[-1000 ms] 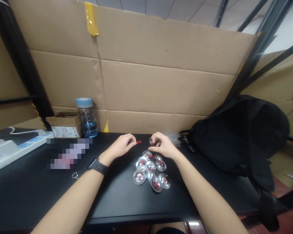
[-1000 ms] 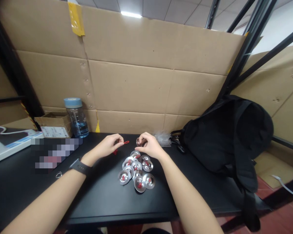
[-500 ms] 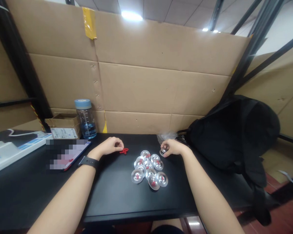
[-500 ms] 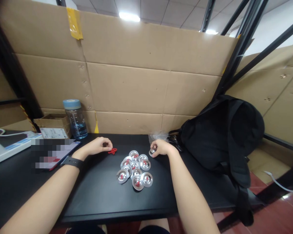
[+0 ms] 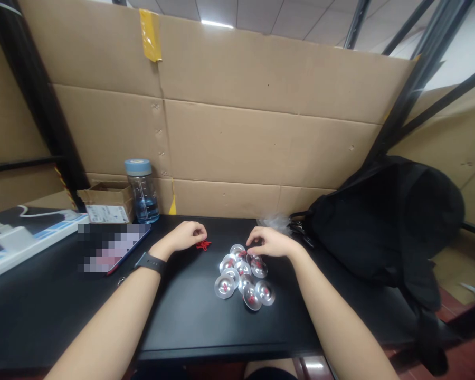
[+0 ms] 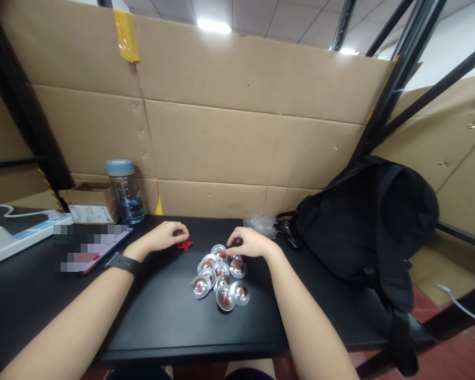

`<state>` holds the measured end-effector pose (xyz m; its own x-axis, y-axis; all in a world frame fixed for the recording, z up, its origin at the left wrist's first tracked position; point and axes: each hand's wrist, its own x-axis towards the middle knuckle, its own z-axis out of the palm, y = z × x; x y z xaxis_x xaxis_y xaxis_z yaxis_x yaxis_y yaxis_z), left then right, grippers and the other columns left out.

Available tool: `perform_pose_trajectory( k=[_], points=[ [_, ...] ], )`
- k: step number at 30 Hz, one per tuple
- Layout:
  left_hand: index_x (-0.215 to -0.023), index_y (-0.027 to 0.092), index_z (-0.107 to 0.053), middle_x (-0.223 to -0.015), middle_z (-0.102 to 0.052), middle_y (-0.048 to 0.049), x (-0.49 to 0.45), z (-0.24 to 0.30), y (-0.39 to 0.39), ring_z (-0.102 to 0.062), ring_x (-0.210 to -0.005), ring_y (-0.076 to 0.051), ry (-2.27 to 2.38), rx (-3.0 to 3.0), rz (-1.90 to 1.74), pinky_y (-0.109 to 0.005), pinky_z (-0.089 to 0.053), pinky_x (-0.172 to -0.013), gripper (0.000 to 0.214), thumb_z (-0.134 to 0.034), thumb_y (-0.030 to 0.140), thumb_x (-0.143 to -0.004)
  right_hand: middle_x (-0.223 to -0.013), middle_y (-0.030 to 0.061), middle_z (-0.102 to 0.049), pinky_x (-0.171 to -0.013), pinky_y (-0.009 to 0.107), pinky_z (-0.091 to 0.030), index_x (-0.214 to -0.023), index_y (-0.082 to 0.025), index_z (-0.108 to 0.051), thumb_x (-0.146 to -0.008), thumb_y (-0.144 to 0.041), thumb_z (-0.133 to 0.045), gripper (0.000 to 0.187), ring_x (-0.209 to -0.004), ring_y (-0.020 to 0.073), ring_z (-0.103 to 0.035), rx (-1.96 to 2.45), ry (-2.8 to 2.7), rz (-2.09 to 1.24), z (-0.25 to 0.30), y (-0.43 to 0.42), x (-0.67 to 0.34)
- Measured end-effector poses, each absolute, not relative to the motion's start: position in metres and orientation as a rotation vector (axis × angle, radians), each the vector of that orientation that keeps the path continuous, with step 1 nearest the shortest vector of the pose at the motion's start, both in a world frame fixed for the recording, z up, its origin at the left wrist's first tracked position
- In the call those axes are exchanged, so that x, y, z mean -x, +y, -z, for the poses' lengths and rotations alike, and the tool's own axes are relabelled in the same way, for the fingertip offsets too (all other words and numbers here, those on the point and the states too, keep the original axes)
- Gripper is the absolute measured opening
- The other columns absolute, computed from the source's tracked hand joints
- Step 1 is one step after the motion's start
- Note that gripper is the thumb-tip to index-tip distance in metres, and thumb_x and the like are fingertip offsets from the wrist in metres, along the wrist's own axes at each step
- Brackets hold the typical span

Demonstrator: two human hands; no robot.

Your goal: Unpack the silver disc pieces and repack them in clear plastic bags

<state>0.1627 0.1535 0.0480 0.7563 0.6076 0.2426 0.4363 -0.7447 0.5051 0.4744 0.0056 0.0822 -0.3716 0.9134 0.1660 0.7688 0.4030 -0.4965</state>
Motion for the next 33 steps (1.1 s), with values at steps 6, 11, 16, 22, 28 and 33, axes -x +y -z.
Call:
perform_pose_trajectory(
  k=[6, 11, 16, 22, 28, 33],
  points=[
    [-0.083, 0.021, -0.072, -0.081, -0.072, -0.0033, -0.171, -0.056, 0.138, -0.066, -0.071, -0.017, 0.729, -2.582, -0.581, -0.023, -0.046, -0.066, 0.022, -0.059, 0.037, -0.086, -0.088, 0.0039, -0.063, -0.074, 0.029, -0.045, -0.082, -0.019, -0.07, -0.086, -0.028, -0.068, 0.01, -0.079, 0.0168, -0.058, 1.399, -2.361, -0.367, -0.068, 0.011, -0.449],
    [-0.09, 0.02, -0.071, -0.083, -0.071, -0.0029, -0.188, -0.062, 0.115, -0.066, -0.069, -0.015, 0.629, -2.577, -0.664, -0.024, -0.047, -0.067, 0.019, -0.056, 0.032, -0.089, -0.085, 0.0019, -0.062, -0.072, 0.028, -0.044, -0.082, -0.019, -0.062, -0.092, -0.03, -0.06, 0.014, -0.077, 0.0157, -0.057, 1.336, -2.121, -0.394, -0.073, 0.011, -0.445],
    [-0.102, 0.02, -0.069, -0.094, -0.071, -0.0044, -0.214, -0.066, 0.084, -0.065, -0.081, -0.016, 0.477, -2.466, -0.894, -0.025, -0.048, -0.07, 0.019, -0.056, 0.031, -0.092, -0.079, 0.0007, -0.067, -0.068, 0.029, -0.049, -0.091, -0.02, -0.059, -0.092, -0.041, -0.06, 0.021, -0.074, 0.0168, -0.064, 1.241, -1.81, -0.741, -0.074, 0.009, -0.431],
    [-0.088, 0.019, -0.068, -0.084, -0.073, -0.0028, -0.225, -0.064, 0.072, -0.064, -0.073, -0.015, 0.514, -2.31, -0.991, -0.025, -0.047, -0.066, 0.016, -0.058, 0.03, -0.091, -0.078, 0.0022, -0.069, -0.068, 0.029, -0.053, -0.091, -0.02, -0.057, -0.088, -0.048, -0.066, 0.03, -0.075, 0.0173, -0.068, 1.122, -1.661, -0.963, -0.068, 0.008, -0.418],
    [-0.087, 0.018, -0.068, -0.083, -0.074, -0.0039, -0.227, -0.06, 0.074, -0.067, -0.075, -0.016, 0.528, -2.174, -1.023, -0.026, -0.05, -0.068, 0.011, -0.063, 0.027, -0.086, -0.087, 0.0013, -0.066, -0.073, 0.033, -0.058, -0.091, -0.021, -0.054, -0.085, -0.054, -0.068, 0.036, -0.078, 0.0174, -0.069, 1.048, -1.533, -1.058, -0.07, 0.006, -0.411],
    [-0.085, 0.016, -0.07, -0.081, -0.074, -0.0041, -0.227, -0.06, 0.073, -0.066, -0.072, -0.016, 0.527, -2.141, -1.014, -0.025, -0.049, -0.066, 0.012, -0.067, 0.027, -0.08, -0.086, 0.0008, -0.066, -0.071, 0.033, -0.057, -0.088, -0.021, -0.053, -0.08, -0.052, -0.074, 0.038, -0.073, 0.0162, -0.067, 1.05, -1.524, -1.108, -0.071, 0.002, -0.406]
  ],
)
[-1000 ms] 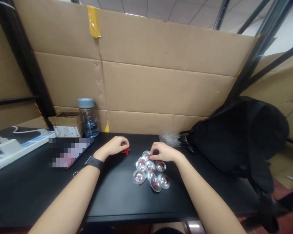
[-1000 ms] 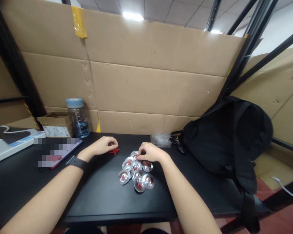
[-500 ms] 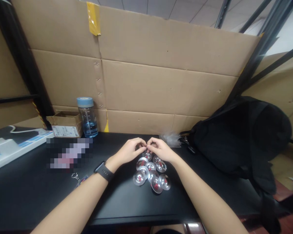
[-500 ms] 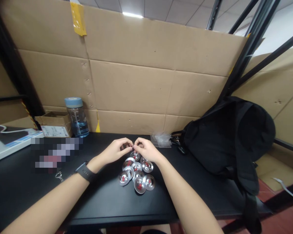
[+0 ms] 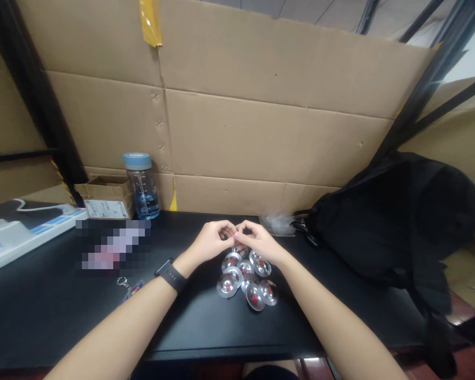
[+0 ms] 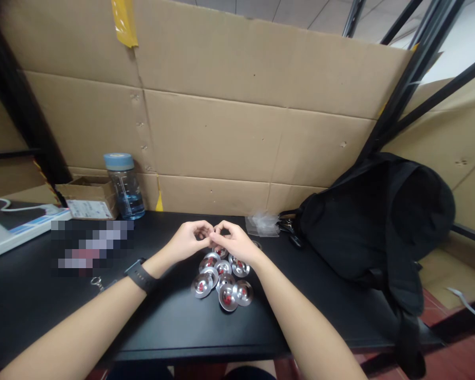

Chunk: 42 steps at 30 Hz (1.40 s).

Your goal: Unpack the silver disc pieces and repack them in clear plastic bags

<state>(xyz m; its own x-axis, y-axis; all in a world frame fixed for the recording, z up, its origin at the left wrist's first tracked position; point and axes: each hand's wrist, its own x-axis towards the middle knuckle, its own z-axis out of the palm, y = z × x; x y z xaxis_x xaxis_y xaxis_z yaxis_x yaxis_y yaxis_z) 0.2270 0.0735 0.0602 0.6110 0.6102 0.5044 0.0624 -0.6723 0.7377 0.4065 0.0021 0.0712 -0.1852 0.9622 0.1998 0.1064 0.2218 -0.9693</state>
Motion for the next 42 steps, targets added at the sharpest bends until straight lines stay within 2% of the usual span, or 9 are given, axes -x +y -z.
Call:
perform_pose_trajectory(
  k=[4, 8, 13, 15, 19, 27, 35, 38, 42],
  points=[
    [-0.084, 0.016, -0.074, -0.075, -0.073, -0.0034, -0.223, -0.062, 0.078, -0.064, -0.068, -0.015, 0.504, -2.17, -0.936, -0.025, -0.049, -0.064, 0.013, -0.067, 0.024, -0.077, -0.096, 0.0022, -0.065, -0.068, 0.03, -0.056, -0.085, -0.021, -0.052, -0.075, -0.049, -0.078, 0.04, -0.074, 0.0156, -0.066, 1.037, -1.532, -1.083, -0.069, 0.003, -0.404],
    [-0.083, 0.018, -0.075, -0.075, -0.073, -0.0019, -0.2, -0.066, 0.104, -0.065, -0.069, -0.016, 0.663, -2.235, -0.981, -0.025, -0.05, -0.067, 0.014, -0.064, 0.022, -0.076, -0.113, 0.0051, -0.062, -0.072, 0.029, -0.054, -0.087, -0.021, -0.051, -0.077, -0.044, -0.075, 0.035, -0.082, 0.0148, -0.065, 1.075, -1.588, -0.873, -0.068, 0.008, -0.413],
    [-0.083, 0.018, -0.076, -0.08, -0.076, -0.0038, -0.156, -0.064, 0.148, -0.068, -0.072, -0.018, 0.788, -2.372, -0.782, -0.026, -0.052, -0.069, 0.017, -0.066, 0.031, -0.077, -0.085, -0.0007, -0.064, -0.064, 0.027, -0.048, -0.1, -0.022, -0.058, -0.075, -0.034, -0.076, 0.033, -0.066, 0.013, -0.058, 1.398, -1.863, -0.428, -0.077, 0.009, -0.455],
    [-0.084, 0.018, -0.077, -0.083, -0.077, -0.0051, -0.145, -0.06, 0.158, -0.07, -0.075, -0.02, 0.792, -2.364, -0.678, -0.027, -0.053, -0.072, 0.02, -0.068, 0.035, -0.077, -0.083, -0.0013, -0.065, -0.064, 0.027, -0.045, -0.101, -0.022, -0.061, -0.071, -0.031, -0.078, 0.036, -0.065, 0.013, -0.056, 1.531, -1.968, -0.35, -0.081, 0.008, -0.474],
    [-0.086, 0.018, -0.078, -0.085, -0.078, -0.0059, -0.142, -0.052, 0.162, -0.072, -0.078, -0.021, 0.764, -2.329, -0.549, -0.029, -0.054, -0.075, 0.023, -0.071, 0.038, -0.075, -0.086, 0.0006, -0.069, -0.065, 0.026, -0.045, -0.103, -0.021, -0.066, -0.064, -0.03, -0.082, 0.043, -0.068, 0.015, -0.059, 1.703, -2.058, -0.352, -0.084, 0.005, -0.498],
    [-0.087, 0.02, -0.078, -0.085, -0.077, -0.005, -0.151, -0.05, 0.158, -0.071, -0.078, -0.019, 0.726, -2.389, -0.496, -0.026, -0.053, -0.073, 0.021, -0.069, 0.034, -0.076, -0.085, 0.0025, -0.074, -0.069, 0.027, -0.047, -0.104, -0.022, -0.076, -0.059, -0.029, -0.083, 0.047, -0.074, 0.0203, -0.066, 1.909, -2.123, -0.411, -0.081, 0.006, -0.513],
    [-0.103, 0.024, -0.076, -0.107, -0.074, -0.0034, -0.156, -0.044, 0.158, -0.068, -0.094, -0.019, 0.621, -2.536, -0.465, -0.026, -0.051, -0.085, 0.036, -0.071, 0.021, -0.067, -0.091, 0.0024, -0.076, -0.073, 0.025, -0.049, -0.109, -0.021, -0.075, -0.057, -0.028, -0.085, 0.053, -0.079, 0.02, -0.069, 1.932, -2.153, -0.541, -0.079, 0.008, -0.512],
    [-0.101, 0.024, -0.077, -0.107, -0.074, -0.0029, -0.157, -0.041, 0.159, -0.068, -0.094, -0.019, 0.591, -2.554, -0.427, -0.026, -0.05, -0.087, 0.032, -0.073, 0.023, -0.07, -0.092, 0.0032, -0.076, -0.075, 0.025, -0.05, -0.11, -0.021, -0.075, -0.059, -0.027, -0.083, 0.051, -0.081, 0.0208, -0.069, 1.931, -2.136, -0.534, -0.08, 0.007, -0.508],
    [-0.095, 0.024, -0.078, -0.107, -0.074, -0.0032, -0.158, -0.04, 0.161, -0.069, -0.094, -0.018, 0.569, -2.555, -0.438, -0.025, -0.05, -0.086, 0.023, -0.074, 0.029, -0.073, -0.096, 0.005, -0.075, -0.078, 0.027, -0.05, -0.111, -0.022, -0.074, -0.072, -0.034, -0.076, 0.041, -0.086, 0.0213, -0.069, 1.837, -2.141, -0.486, -0.081, 0.006, -0.496]
  ],
)
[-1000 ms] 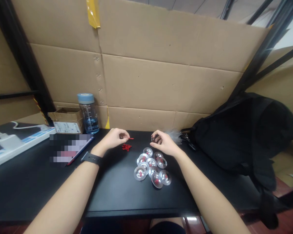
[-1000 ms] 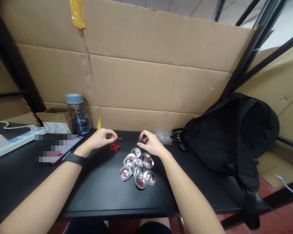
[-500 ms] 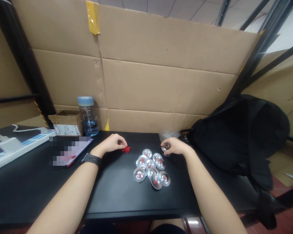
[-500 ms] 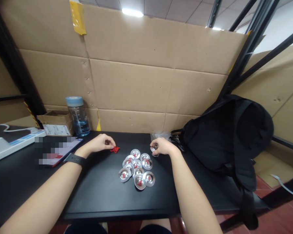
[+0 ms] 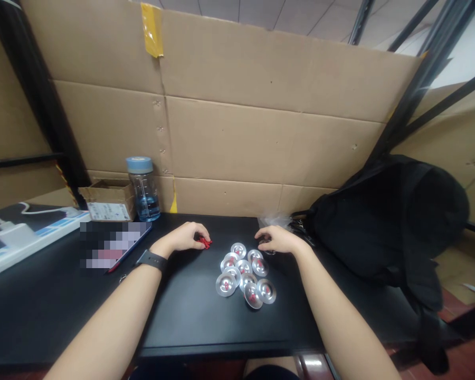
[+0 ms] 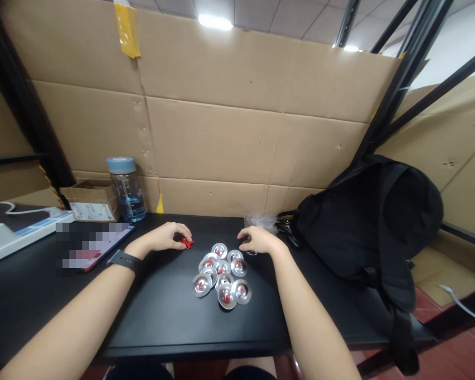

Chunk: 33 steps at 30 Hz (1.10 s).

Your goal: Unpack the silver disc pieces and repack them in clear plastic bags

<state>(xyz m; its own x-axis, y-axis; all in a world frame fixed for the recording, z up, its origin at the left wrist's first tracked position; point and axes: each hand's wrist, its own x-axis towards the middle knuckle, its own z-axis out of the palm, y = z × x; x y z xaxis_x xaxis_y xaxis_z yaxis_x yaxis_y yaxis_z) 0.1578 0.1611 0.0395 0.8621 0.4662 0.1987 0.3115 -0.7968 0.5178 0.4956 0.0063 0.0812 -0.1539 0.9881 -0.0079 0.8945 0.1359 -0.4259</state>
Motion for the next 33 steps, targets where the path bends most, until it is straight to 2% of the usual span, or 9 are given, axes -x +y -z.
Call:
perform_pose_trajectory(
  k=[4, 8, 14, 21, 29, 33],
  points=[
    [-0.091, 0.023, -0.078, -0.105, -0.075, -0.0034, -0.159, -0.039, 0.162, -0.07, -0.092, -0.018, 0.571, -2.543, -0.433, -0.025, -0.05, -0.085, 0.018, -0.075, 0.031, -0.075, -0.095, 0.0053, -0.074, -0.074, 0.027, -0.05, -0.112, -0.022, -0.073, -0.077, -0.037, -0.073, 0.038, -0.08, 0.02, -0.068, 1.743, -2.196, -0.52, -0.08, 0.006, -0.483],
    [-0.088, 0.022, -0.077, -0.1, -0.076, -0.0035, -0.163, -0.038, 0.159, -0.07, -0.091, -0.018, 0.583, -2.525, -0.439, -0.024, -0.049, -0.085, 0.013, -0.072, 0.03, -0.079, -0.101, 0.0061, -0.073, -0.081, 0.03, -0.05, -0.108, -0.022, -0.074, -0.078, -0.032, -0.072, 0.032, -0.092, 0.0219, -0.067, 1.628, -2.237, -0.391, -0.076, 0.008, -0.475],
    [-0.084, 0.022, -0.077, -0.1, -0.074, -0.0042, -0.167, -0.039, 0.155, -0.068, -0.092, -0.018, 0.574, -2.569, -0.542, -0.025, -0.049, -0.085, 0.014, -0.073, 0.034, -0.08, -0.105, 0.0063, -0.072, -0.088, 0.032, -0.049, -0.103, -0.021, -0.073, -0.082, -0.026, -0.07, 0.022, -0.098, 0.0215, -0.066, 1.466, -2.259, -0.256, -0.071, 0.012, -0.461],
    [-0.085, 0.023, -0.079, -0.103, -0.072, -0.0039, -0.161, -0.053, 0.155, -0.068, -0.094, -0.019, 0.704, -2.579, -0.722, -0.028, -0.049, -0.088, 0.012, -0.073, 0.032, -0.08, -0.103, 0.0049, -0.073, -0.085, 0.031, -0.049, -0.102, -0.022, -0.073, -0.083, -0.024, -0.068, 0.02, -0.095, 0.0204, -0.066, 1.413, -2.236, -0.258, -0.067, 0.013, -0.45],
    [-0.083, 0.024, -0.08, -0.1, -0.073, -0.0029, -0.16, -0.05, 0.156, -0.068, -0.091, -0.019, 0.73, -2.647, -0.53, -0.026, -0.049, -0.083, 0.012, -0.075, 0.033, -0.076, -0.097, 0.0021, -0.075, -0.083, 0.029, -0.046, -0.103, -0.025, -0.073, -0.084, -0.026, -0.068, 0.02, -0.092, 0.0192, -0.067, 1.462, -2.242, -0.346, -0.064, 0.01, -0.439],
    [-0.089, 0.024, -0.077, -0.097, -0.074, -0.0019, -0.16, -0.047, 0.157, -0.068, -0.09, -0.019, 0.751, -2.646, -0.534, -0.026, -0.048, -0.083, 0.017, -0.075, 0.033, -0.075, -0.091, 0.0001, -0.074, -0.085, 0.031, -0.043, -0.1, -0.026, -0.073, -0.082, -0.021, -0.068, 0.019, -0.088, 0.0182, -0.067, 1.552, -2.197, -0.322, -0.06, 0.011, -0.436]
  ],
)
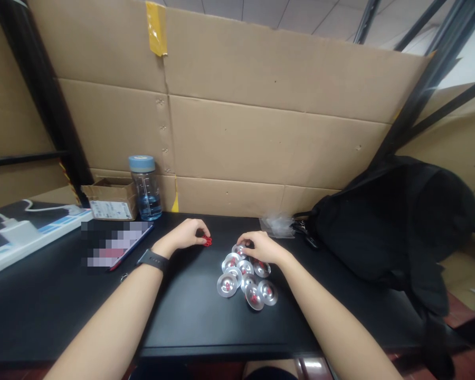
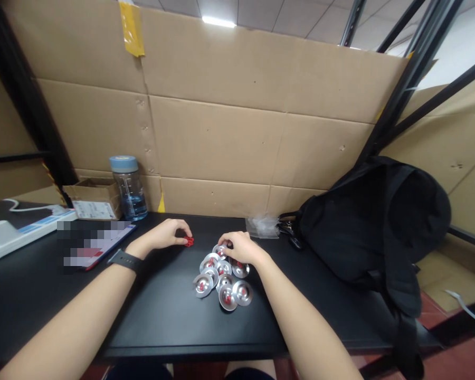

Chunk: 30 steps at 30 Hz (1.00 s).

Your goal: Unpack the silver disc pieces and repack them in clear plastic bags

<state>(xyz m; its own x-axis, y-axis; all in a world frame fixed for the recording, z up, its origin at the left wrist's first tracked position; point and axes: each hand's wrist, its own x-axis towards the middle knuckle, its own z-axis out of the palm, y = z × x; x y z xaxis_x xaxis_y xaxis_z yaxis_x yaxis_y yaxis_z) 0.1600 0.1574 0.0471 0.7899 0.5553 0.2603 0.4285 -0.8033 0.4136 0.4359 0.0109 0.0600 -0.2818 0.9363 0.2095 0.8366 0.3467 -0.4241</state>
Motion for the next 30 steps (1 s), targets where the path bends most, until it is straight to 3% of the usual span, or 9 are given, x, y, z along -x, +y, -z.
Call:
perform_pose_trajectory(
  k=[4, 9, 13, 18, 24, 30],
  points=[
    [-0.093, 0.024, -0.076, -0.096, -0.074, -0.0021, -0.16, -0.05, 0.155, -0.068, -0.09, -0.02, 0.761, -2.636, -0.577, -0.026, -0.049, -0.081, 0.02, -0.073, 0.034, -0.075, -0.082, -0.0021, -0.073, -0.082, 0.031, -0.043, -0.101, -0.025, -0.071, -0.08, -0.017, -0.066, 0.023, -0.077, 0.0152, -0.065, 1.615, -2.098, -0.337, -0.052, 0.016, -0.436],
    [-0.091, 0.022, -0.074, -0.091, -0.073, -0.0033, -0.175, -0.06, 0.133, -0.067, -0.082, -0.019, 0.717, -2.625, -0.709, -0.027, -0.05, -0.076, 0.017, -0.065, 0.033, -0.083, -0.077, 0.0014, -0.07, -0.065, 0.025, -0.047, -0.106, -0.017, -0.07, -0.08, -0.019, -0.064, 0.026, -0.065, 0.0131, -0.062, 1.512, -1.909, -0.54, -0.047, 0.026, -0.44],
    [-0.095, 0.022, -0.073, -0.09, -0.071, -0.0031, -0.199, -0.066, 0.104, -0.065, -0.079, -0.016, 0.581, -2.59, -0.876, -0.026, -0.049, -0.073, 0.016, -0.059, 0.028, -0.09, -0.081, 0.0049, -0.073, -0.065, 0.026, -0.05, -0.102, -0.015, -0.074, -0.081, -0.023, -0.066, 0.023, -0.068, 0.0148, -0.064, 1.46, -1.698, -0.597, -0.05, 0.028, -0.437],
    [-0.102, 0.022, -0.072, -0.091, -0.068, -0.0048, -0.219, -0.064, 0.082, -0.062, -0.08, -0.016, 0.486, -2.6, -1.021, -0.027, -0.048, -0.074, 0.018, -0.058, 0.029, -0.093, -0.087, 0.0082, -0.074, -0.063, 0.031, -0.057, -0.094, -0.014, -0.075, -0.077, -0.036, -0.076, 0.027, -0.073, 0.02, -0.069, 1.281, -1.409, -0.908, -0.06, 0.018, -0.417],
    [-0.099, 0.023, -0.074, -0.095, -0.067, -0.0046, -0.216, -0.066, 0.084, -0.063, -0.083, -0.016, 0.436, -2.57, -1.045, -0.028, -0.049, -0.077, 0.015, -0.063, 0.03, -0.092, -0.084, 0.0098, -0.073, -0.08, 0.04, -0.061, -0.088, -0.011, -0.073, -0.069, -0.034, -0.087, 0.033, -0.076, 0.0219, -0.072, 1.049, -1.137, -1.2, -0.07, 0.008, -0.403],
    [-0.094, 0.021, -0.073, -0.088, -0.068, -0.0035, -0.216, -0.073, 0.078, -0.061, -0.075, -0.014, 0.401, -2.486, -1.036, -0.026, -0.048, -0.07, 0.015, -0.062, 0.032, -0.092, -0.095, 0.0104, -0.073, -0.091, 0.036, -0.058, -0.095, -0.012, -0.072, -0.077, -0.032, -0.082, 0.029, -0.086, 0.0199, -0.071, 0.893, -1.118, -1.39, -0.075, 0.001, -0.401]
  ],
)
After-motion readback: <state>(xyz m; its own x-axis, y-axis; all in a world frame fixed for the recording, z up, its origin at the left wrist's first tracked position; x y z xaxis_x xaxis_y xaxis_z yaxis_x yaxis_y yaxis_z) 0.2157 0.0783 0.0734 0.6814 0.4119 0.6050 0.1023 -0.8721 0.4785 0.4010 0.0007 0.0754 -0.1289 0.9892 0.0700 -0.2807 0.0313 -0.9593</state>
